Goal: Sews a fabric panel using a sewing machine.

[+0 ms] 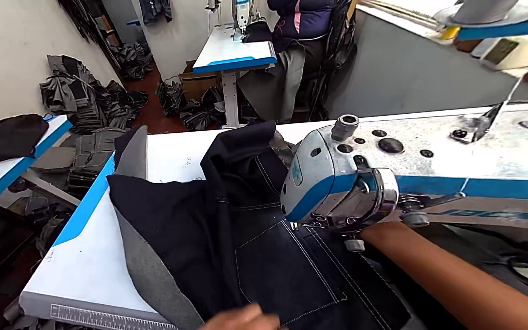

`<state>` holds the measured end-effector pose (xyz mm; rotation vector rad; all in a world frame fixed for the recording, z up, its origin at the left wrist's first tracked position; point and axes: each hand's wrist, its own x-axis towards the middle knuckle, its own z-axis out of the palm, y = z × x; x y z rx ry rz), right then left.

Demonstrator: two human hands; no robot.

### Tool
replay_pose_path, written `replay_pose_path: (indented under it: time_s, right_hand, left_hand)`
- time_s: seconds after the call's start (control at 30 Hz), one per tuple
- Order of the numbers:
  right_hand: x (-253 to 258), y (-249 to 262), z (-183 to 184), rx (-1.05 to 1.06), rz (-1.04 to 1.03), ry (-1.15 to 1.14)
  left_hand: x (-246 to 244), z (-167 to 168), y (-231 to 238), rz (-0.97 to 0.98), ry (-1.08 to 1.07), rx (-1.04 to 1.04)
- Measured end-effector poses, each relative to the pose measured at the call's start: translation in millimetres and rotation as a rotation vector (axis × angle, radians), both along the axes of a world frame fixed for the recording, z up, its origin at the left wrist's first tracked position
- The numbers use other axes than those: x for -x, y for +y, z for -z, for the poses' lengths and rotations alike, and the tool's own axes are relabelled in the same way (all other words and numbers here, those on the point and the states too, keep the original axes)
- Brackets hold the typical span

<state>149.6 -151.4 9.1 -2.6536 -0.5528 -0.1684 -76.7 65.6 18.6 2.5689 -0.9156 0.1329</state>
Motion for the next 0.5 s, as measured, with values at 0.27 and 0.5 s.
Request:
replay_pose_path:
  time_s: [0.27,0.5]
  right_hand:
    - [102,-103,64,0.083,-0.117,-0.153]
    - [-33,-56,26,-0.108,-0.13,0.343]
  left_hand:
    - [-129,51,29,0.142,-0.007,-0.266]
    - [-47,61,-46,-0.334,0.036,-0.208]
